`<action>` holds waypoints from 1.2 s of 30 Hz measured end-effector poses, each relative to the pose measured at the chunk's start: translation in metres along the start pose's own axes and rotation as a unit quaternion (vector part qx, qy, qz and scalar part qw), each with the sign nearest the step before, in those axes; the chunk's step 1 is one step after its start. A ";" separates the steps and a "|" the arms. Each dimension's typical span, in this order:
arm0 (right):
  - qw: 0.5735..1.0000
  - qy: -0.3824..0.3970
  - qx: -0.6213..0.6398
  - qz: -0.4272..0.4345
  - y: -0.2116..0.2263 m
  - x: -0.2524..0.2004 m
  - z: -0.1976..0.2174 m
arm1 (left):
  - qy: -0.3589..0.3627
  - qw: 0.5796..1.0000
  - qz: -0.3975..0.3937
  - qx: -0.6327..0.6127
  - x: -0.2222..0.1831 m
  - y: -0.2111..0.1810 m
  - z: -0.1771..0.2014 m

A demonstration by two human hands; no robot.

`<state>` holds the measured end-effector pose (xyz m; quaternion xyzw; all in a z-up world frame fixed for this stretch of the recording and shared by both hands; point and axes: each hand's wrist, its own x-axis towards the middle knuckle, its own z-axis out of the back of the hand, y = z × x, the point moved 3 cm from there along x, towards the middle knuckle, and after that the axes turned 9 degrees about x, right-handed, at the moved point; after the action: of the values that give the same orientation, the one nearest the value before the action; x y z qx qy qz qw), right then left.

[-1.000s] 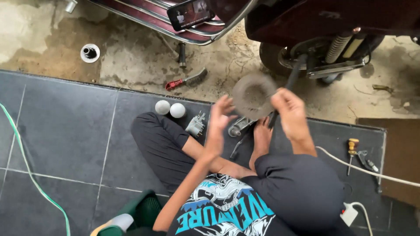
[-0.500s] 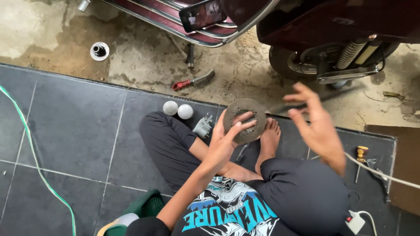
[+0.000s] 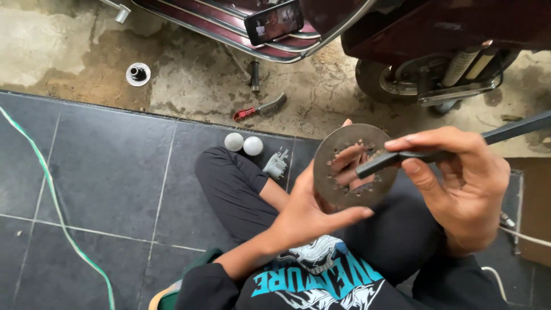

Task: Cleaning a motorcycle brake disc by scraping off dirt and debris with a metal tool while sitting on the floor.

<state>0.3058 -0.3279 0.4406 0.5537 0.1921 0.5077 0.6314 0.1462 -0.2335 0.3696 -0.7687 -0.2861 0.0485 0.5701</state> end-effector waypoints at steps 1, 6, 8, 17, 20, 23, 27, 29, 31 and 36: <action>0.999 -0.011 0.035 0.010 -0.005 -0.002 -0.002 | -0.004 1.000 0.016 0.006 -0.002 -0.004 -0.003; 0.991 0.009 0.134 0.001 -0.027 0.001 -0.009 | 0.011 0.997 0.012 0.073 -0.010 -0.019 -0.012; 0.990 0.071 0.117 0.028 -0.024 0.007 -0.014 | -0.003 0.981 -0.002 0.196 -0.010 -0.024 -0.012; 0.986 0.099 0.114 0.070 -0.018 0.011 -0.022 | -0.012 0.983 0.043 0.176 -0.007 -0.014 -0.017; 0.989 0.089 0.081 0.081 -0.016 0.011 -0.021 | -0.009 0.981 0.009 0.194 -0.002 -0.012 -0.020; 0.989 0.082 -0.008 0.121 -0.011 0.020 -0.020 | 0.009 0.974 -0.031 0.225 0.001 -0.012 -0.020; 0.996 0.051 0.009 0.069 -0.017 0.023 -0.018 | 0.042 0.970 -0.024 0.239 -0.001 -0.011 -0.017; 0.984 0.121 0.023 0.127 -0.005 0.022 -0.024 | 0.007 0.972 -0.003 0.233 -0.004 -0.008 -0.014; 0.982 0.120 0.024 0.143 -0.012 0.023 -0.019 | 0.001 0.974 0.000 0.228 -0.005 -0.007 -0.015; 0.993 0.044 0.026 0.110 -0.026 0.020 -0.013 | 0.039 0.964 -0.045 0.259 -0.006 -0.006 -0.016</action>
<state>0.3144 -0.3010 0.4191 0.5649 0.1703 0.5926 0.5483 0.1455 -0.2490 0.3793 -0.5827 -0.2757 0.0657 0.7617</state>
